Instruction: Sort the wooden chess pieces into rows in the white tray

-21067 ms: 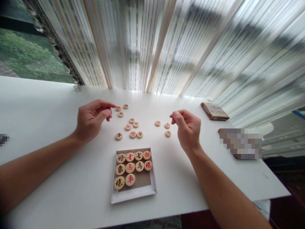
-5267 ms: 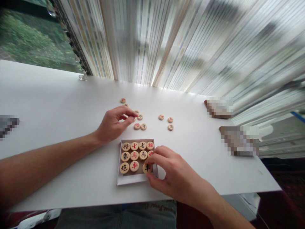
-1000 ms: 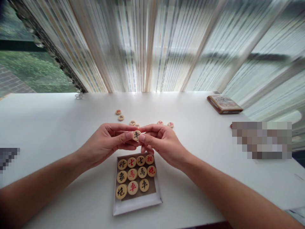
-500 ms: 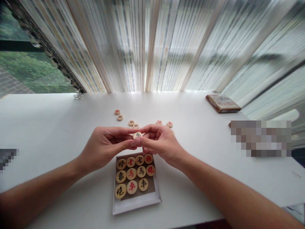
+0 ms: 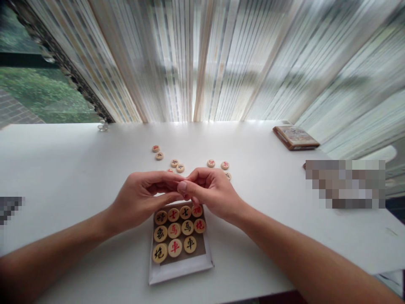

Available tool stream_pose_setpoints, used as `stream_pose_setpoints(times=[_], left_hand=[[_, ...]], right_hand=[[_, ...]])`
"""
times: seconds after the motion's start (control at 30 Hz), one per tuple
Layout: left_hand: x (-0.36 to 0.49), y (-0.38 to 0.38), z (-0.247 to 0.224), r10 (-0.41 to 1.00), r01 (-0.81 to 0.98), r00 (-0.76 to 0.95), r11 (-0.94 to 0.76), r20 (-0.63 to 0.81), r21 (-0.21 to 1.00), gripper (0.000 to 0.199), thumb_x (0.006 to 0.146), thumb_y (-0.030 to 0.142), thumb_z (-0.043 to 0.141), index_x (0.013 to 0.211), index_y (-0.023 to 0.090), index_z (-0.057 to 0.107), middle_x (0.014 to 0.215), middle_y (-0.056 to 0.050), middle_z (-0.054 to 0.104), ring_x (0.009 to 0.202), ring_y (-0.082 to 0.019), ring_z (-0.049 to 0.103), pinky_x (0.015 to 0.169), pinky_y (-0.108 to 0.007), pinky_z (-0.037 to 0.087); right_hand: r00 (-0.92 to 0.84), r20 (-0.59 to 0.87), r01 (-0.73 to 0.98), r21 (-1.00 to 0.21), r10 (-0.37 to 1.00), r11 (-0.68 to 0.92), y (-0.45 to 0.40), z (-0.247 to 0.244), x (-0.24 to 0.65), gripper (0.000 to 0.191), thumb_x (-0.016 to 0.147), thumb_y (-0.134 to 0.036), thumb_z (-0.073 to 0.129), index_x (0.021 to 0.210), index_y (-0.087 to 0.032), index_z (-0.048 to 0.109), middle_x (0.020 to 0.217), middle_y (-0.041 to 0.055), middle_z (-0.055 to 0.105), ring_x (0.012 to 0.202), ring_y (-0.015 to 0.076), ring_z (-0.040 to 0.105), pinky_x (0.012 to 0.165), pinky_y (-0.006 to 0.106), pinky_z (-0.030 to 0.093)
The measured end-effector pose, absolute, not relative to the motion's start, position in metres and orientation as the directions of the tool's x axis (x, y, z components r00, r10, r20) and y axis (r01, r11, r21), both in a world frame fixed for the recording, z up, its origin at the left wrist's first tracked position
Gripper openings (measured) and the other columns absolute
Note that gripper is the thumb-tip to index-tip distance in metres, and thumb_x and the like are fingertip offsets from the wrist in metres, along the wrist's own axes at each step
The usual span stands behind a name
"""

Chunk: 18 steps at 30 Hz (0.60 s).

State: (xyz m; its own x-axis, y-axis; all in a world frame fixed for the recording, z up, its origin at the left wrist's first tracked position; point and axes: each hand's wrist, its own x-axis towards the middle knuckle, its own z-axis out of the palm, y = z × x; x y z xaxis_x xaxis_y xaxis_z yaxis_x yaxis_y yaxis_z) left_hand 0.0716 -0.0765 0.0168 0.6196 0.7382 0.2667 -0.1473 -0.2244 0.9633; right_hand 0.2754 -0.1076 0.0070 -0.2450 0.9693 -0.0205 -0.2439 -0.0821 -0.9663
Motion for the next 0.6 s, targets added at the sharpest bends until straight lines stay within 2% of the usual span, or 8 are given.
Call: stream_pose_setpoints(times=[0.2, 0.3, 0.4, 0.6], left_hand=[[0.0705, -0.0713, 0.018, 0.778, -0.166, 0.58, -0.179, 0.243, 0.97, 0.027, 0.084, 0.015, 0.091, 0.109, 0.013, 0.083, 0.096, -0.008, 0.086, 0.09, -0.021, 0.085, 0.087, -0.024, 0.07], [0.071, -0.0716, 0.0183, 0.786, -0.187, 0.581, -0.124, 0.212, 0.974, 0.028, 0.082, 0.016, 0.092, 0.109, 0.012, 0.083, 0.097, -0.009, 0.086, 0.091, -0.023, 0.085, 0.089, -0.028, 0.071], [0.0714, -0.0722, 0.0191, 0.792, -0.187, 0.585, -0.077, 0.174, 0.979, 0.03, 0.081, 0.018, 0.093, 0.109, 0.012, 0.084, 0.096, -0.01, 0.087, 0.09, -0.024, 0.086, 0.089, -0.031, 0.071], [0.0709, -0.0734, 0.0193, 0.801, -0.14, 0.576, -0.103, 0.166, 0.985, 0.031, 0.082, 0.019, 0.092, 0.111, 0.013, 0.085, 0.104, -0.012, 0.087, 0.094, -0.026, 0.085, 0.091, -0.032, 0.072]], right_hand=[[-0.261, -0.015, -0.324, -0.941, 0.965, -0.102, -0.1079, 0.0057, 0.2779, 0.028, 0.083, -0.04, 0.092, 0.084, -0.015, 0.08, 0.061, -0.0006, 0.069, 0.048, 0.0064, 0.055, 0.046, 0.016, 0.038], [-0.26, -0.025, -0.334, -0.936, 0.965, -0.114, -0.1087, 0.0058, 0.2778, 0.027, 0.081, -0.037, 0.095, 0.087, -0.015, 0.08, 0.059, -0.0011, 0.068, 0.048, 0.0071, 0.055, 0.045, 0.017, 0.038], [-0.259, -0.035, -0.34, -0.932, 0.965, -0.125, -0.1089, 0.006, 0.2777, 0.026, 0.077, -0.031, 0.097, 0.089, -0.016, 0.08, 0.065, -0.0003, 0.072, 0.049, 0.0071, 0.057, 0.046, 0.017, 0.043], [-0.254, -0.05, -0.33, -0.934, 0.966, -0.135, -0.1083, 0.0081, 0.2758, 0.033, 0.063, -0.019, 0.104, 0.083, -0.016, 0.077, 0.065, -0.0015, 0.073, 0.051, 0.0074, 0.061, 0.047, 0.016, 0.049]])
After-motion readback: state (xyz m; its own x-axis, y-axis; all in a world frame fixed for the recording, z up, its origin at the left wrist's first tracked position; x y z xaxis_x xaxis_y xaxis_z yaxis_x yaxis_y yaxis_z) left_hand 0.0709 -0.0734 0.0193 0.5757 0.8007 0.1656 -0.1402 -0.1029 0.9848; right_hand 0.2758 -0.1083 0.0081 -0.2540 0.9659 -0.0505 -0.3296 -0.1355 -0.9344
